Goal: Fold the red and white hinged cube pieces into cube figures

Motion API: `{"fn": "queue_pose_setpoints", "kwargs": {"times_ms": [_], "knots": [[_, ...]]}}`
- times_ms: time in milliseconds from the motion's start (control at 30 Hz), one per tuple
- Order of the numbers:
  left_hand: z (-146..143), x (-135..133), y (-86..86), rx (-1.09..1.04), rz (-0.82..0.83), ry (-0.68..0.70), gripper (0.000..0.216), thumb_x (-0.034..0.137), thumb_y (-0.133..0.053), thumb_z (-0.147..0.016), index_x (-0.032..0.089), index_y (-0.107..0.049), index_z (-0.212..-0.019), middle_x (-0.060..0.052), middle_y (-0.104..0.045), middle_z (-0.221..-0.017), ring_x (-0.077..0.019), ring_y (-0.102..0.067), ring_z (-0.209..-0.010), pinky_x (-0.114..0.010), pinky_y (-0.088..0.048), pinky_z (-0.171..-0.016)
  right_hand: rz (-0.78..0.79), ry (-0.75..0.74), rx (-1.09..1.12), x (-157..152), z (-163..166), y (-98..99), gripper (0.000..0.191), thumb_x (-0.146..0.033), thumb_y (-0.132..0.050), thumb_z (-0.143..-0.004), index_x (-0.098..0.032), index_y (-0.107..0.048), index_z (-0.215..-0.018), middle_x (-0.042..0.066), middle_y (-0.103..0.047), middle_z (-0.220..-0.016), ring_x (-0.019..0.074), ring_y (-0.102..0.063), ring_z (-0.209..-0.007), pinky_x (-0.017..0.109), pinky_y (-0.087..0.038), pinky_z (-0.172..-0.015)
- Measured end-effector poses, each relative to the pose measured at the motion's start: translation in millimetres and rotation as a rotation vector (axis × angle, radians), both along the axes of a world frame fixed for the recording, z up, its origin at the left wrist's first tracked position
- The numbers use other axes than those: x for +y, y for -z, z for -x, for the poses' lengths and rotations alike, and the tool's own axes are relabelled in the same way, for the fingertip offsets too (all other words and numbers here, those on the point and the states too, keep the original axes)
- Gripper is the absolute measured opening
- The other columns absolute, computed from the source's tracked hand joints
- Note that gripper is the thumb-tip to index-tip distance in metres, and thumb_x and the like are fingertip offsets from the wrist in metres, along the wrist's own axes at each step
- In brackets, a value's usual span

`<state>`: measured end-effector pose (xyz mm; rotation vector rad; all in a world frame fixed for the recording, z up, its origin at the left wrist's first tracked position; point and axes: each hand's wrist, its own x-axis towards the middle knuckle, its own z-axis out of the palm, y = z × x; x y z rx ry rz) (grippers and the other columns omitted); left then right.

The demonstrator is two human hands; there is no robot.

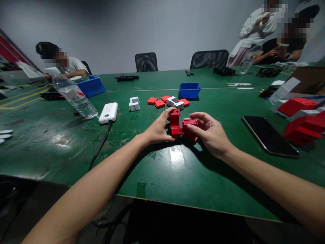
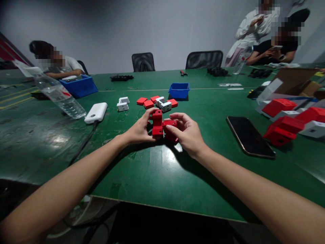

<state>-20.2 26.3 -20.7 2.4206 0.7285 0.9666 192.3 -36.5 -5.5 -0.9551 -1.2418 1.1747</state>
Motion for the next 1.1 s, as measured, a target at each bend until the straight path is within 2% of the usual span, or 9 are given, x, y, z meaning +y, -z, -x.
{"fn": "queue_pose_setpoints", "kwargs": {"times_ms": [233, 367, 467, 567, 700, 867, 1000, 1100], "knots": [[-0.6, -0.7, -1.5, 0.004, 0.001, 0.0, 0.102, 0.032, -0.083, -0.061, 0.027, -0.026, -0.145, -0.018, -0.04, -0.148, -0.0381, -0.048, -0.134, -0.06, -0.043, -0.11, -0.069, 0.076, -0.156, 2.0, -2.8, 1.1, 0.046, -0.039, -0.084, -0.068, -0.02, -0.061, -0.103, 0.01, -0.075, -0.101, 0.0229, -0.072, -0.09, 0.041, -0.06, -0.082], [-0.1, -1.0, -2.0, 0.006, 0.008, 0.007, 0.102, 0.031, -0.083, -0.061, 0.028, -0.025, -0.145, -0.017, -0.04, -0.148, -0.0379, -0.048, -0.134, -0.059, -0.043, -0.11, -0.063, 0.084, -0.257, 2.4, -3.8, 1.0, 0.043, -0.028, -0.081, -0.066, -0.018, -0.061, -0.103, 0.009, -0.075, -0.099, 0.0245, -0.072, -0.093, 0.04, -0.06, -0.081], [0.4, -1.0, -1.9, 0.006, 0.018, 0.002, 0.103, 0.03, -0.083, -0.061, 0.026, -0.025, -0.146, -0.018, -0.04, -0.148, -0.0383, -0.047, -0.134, -0.059, -0.042, -0.11, -0.031, 0.078, -0.365, 1.5, -3.2, 1.0, 0.031, -0.02, -0.074, -0.065, -0.017, -0.065, -0.095, 0.007, -0.075, -0.09, 0.0228, -0.071, -0.081, 0.038, -0.059, -0.075], [0.3, -0.5, -1.4, 0.007, 0.016, 0.001, 0.104, 0.03, -0.083, -0.06, 0.026, -0.025, -0.146, -0.018, -0.04, -0.148, -0.0389, -0.047, -0.134, -0.059, -0.041, -0.111, -0.044, 0.076, -0.42, 0.2, -2.7, 1.6, 0.023, -0.019, -0.069, -0.065, -0.017, -0.067, -0.088, 0.005, -0.074, -0.083, 0.0201, -0.069, -0.072, 0.035, -0.058, -0.068], [-0.5, 0.0, -0.4, 0.004, 0.008, 0.0, 0.104, 0.031, -0.084, -0.06, 0.026, -0.025, -0.145, -0.018, -0.04, -0.147, -0.0385, -0.047, -0.134, -0.059, -0.042, -0.111, -0.164, 0.148, -0.433, -1.8, -2.4, 3.2, 0.02, -0.022, -0.07, -0.067, -0.017, -0.066, -0.086, 0.006, -0.073, -0.084, 0.0206, -0.068, -0.075, 0.034, -0.056, -0.068], [-0.5, -0.1, -0.2, 0.01, 0.012, -0.007, 0.103, 0.03, -0.083, -0.06, 0.026, -0.025, -0.145, -0.018, -0.039, -0.149, -0.0378, -0.046, -0.135, -0.058, -0.042, -0.111, -0.369, 0.156, -0.386, -5.2, -1.2, 4.3, 0.019, -0.015, -0.067, -0.071, -0.019, -0.064, -0.088, 0.008, -0.072, -0.1, 0.0224, -0.069, -0.095, 0.039, -0.054, -0.086], [-0.3, -0.5, -0.8, 0.014, 0.002, -0.005, 0.103, 0.03, -0.083, -0.06, 0.026, -0.025, -0.145, -0.018, -0.039, -0.149, -0.0377, -0.045, -0.136, -0.058, -0.04, -0.113, -0.396, 0.137, -0.361, -6.9, 0.0, 4.6, 0.02, -0.011, -0.066, -0.071, -0.02, -0.064, -0.089, 0.008, -0.071, -0.106, 0.0228, -0.068, -0.101, 0.038, -0.055, -0.085], [-0.4, -0.7, -1.1, 0.012, 0.005, -0.002, 0.102, 0.03, -0.083, -0.06, 0.025, -0.025, -0.145, -0.018, -0.039, -0.148, -0.0374, -0.046, -0.136, -0.057, -0.04, -0.113, -0.369, 0.133, -0.342, -6.7, 0.8, 3.9, 0.02, -0.014, -0.069, -0.072, -0.021, -0.063, -0.09, 0.008, -0.072, -0.106, 0.0225, -0.069, -0.097, 0.035, -0.056, -0.079]]}}
